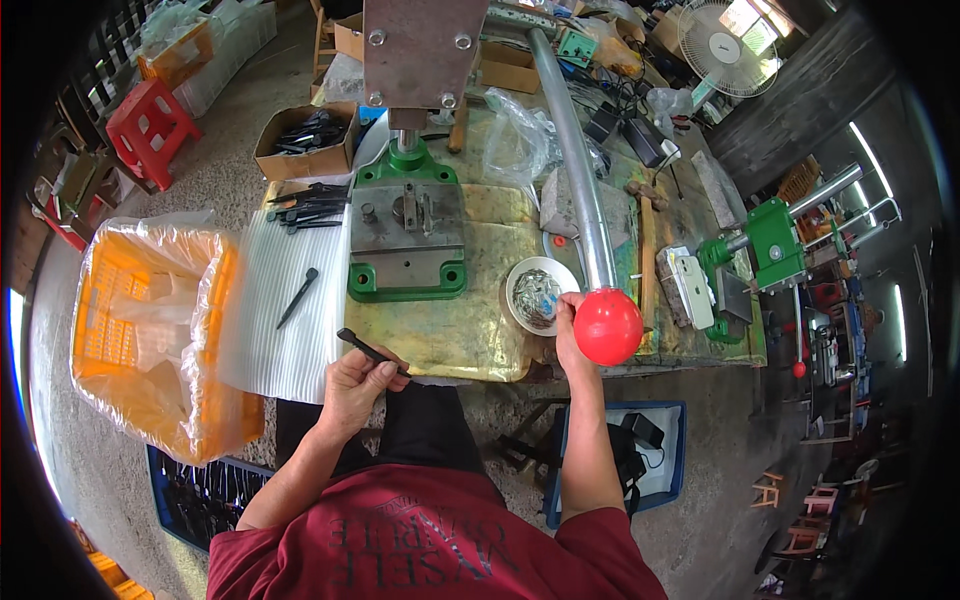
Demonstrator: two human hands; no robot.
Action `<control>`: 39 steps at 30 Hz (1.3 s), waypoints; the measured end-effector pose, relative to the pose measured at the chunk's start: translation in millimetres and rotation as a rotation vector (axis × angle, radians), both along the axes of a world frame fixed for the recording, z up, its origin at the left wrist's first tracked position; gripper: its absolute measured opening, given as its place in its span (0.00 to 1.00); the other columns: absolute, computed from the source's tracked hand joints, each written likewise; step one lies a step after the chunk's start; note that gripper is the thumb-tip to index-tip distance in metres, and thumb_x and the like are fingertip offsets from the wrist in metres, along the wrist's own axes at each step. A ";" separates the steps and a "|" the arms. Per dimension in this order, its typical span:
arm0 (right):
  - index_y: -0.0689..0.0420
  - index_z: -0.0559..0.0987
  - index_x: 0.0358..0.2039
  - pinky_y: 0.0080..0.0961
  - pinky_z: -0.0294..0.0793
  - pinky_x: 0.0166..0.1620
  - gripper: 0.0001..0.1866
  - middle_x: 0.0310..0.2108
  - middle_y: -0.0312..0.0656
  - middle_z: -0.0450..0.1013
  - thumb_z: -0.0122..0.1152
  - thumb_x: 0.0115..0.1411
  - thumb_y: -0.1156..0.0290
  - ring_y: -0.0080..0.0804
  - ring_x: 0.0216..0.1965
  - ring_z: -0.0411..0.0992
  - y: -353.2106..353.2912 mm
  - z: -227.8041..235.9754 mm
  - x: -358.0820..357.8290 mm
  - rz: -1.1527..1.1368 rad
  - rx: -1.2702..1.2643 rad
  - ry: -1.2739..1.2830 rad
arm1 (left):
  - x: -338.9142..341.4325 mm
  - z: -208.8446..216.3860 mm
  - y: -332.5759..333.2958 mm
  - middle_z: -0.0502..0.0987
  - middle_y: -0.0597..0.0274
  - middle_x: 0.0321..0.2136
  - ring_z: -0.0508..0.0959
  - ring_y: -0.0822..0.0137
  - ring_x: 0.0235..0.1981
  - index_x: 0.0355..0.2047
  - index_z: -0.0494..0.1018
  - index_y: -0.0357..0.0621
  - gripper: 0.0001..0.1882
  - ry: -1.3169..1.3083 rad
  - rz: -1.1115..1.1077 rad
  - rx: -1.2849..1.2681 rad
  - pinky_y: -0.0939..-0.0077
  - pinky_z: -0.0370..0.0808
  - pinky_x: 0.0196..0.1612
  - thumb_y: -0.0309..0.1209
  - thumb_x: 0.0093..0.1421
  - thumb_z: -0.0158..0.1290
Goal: The person assembles small metal components and screws by hand, then secures them using a manual press machine.
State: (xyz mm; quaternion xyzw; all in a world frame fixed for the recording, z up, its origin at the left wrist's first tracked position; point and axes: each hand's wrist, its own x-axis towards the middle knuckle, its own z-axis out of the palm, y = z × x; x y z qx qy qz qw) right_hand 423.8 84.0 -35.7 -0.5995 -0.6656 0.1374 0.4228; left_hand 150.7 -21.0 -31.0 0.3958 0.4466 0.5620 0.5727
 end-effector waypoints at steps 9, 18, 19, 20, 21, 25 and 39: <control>0.59 0.71 0.25 0.35 0.67 0.31 0.04 0.25 0.48 0.69 0.52 0.48 0.73 0.43 0.27 0.68 17.1 9.7 -12.3 -0.038 -0.135 -0.529 | 2.4 -2.1 -1.0 0.73 0.61 0.27 0.73 0.75 0.26 0.30 0.68 0.35 0.05 0.062 -0.090 -0.032 0.83 0.72 0.30 0.26 0.55 0.46; 0.61 0.69 0.27 0.38 0.66 0.34 0.07 0.26 0.47 0.70 0.43 0.49 0.74 0.43 0.29 0.69 22.9 19.4 -26.0 0.008 -0.257 -0.839 | 3.8 -7.4 -2.0 0.73 0.62 0.27 0.73 0.75 0.26 0.30 0.68 0.35 0.06 0.068 -0.089 -0.060 0.83 0.72 0.30 0.26 0.55 0.46; 0.61 0.69 0.28 0.39 0.66 0.34 0.07 0.27 0.48 0.69 0.42 0.49 0.74 0.43 0.30 0.69 24.1 18.2 -24.4 0.028 -0.257 -0.857 | 4.4 -6.4 -1.7 0.73 0.62 0.27 0.73 0.75 0.26 0.30 0.68 0.35 0.06 0.065 -0.090 -0.057 0.83 0.72 0.30 0.26 0.55 0.46; 0.61 0.69 0.28 0.40 0.66 0.34 0.08 0.27 0.48 0.69 0.41 0.49 0.74 0.44 0.30 0.69 24.9 18.2 -23.1 0.048 -0.257 -0.875 | 5.0 -4.9 -2.0 0.73 0.62 0.27 0.73 0.75 0.26 0.30 0.68 0.35 0.06 0.061 -0.095 -0.064 0.83 0.72 0.30 0.27 0.55 0.45; 0.61 0.69 0.28 0.40 0.66 0.34 0.08 0.27 0.48 0.69 0.41 0.49 0.74 0.44 0.30 0.69 24.2 19.5 -21.3 0.047 -0.255 -0.878 | 5.3 -4.1 -2.2 0.73 0.62 0.27 0.73 0.75 0.27 0.30 0.68 0.35 0.06 0.057 -0.100 -0.071 0.83 0.72 0.30 0.27 0.56 0.45; 0.62 0.69 0.28 0.38 0.66 0.33 0.07 0.26 0.50 0.69 0.43 0.50 0.74 0.46 0.30 0.69 20.5 25.8 -17.3 0.016 -0.214 -0.785 | 0.2 -7.2 -3.6 0.73 0.62 0.27 0.73 0.76 0.27 0.31 0.68 0.36 0.06 0.073 -0.096 -0.086 0.83 0.72 0.30 0.27 0.56 0.45; 0.59 0.69 0.27 0.41 0.61 0.34 0.06 0.26 0.46 0.70 0.47 0.49 0.72 0.44 0.30 0.69 24.7 2.4 -24.0 -0.024 -0.185 -0.772 | 2.7 -11.3 -5.6 0.72 0.63 0.27 0.72 0.76 0.26 0.31 0.68 0.35 0.07 0.028 -0.105 -0.059 0.84 0.71 0.30 0.26 0.56 0.45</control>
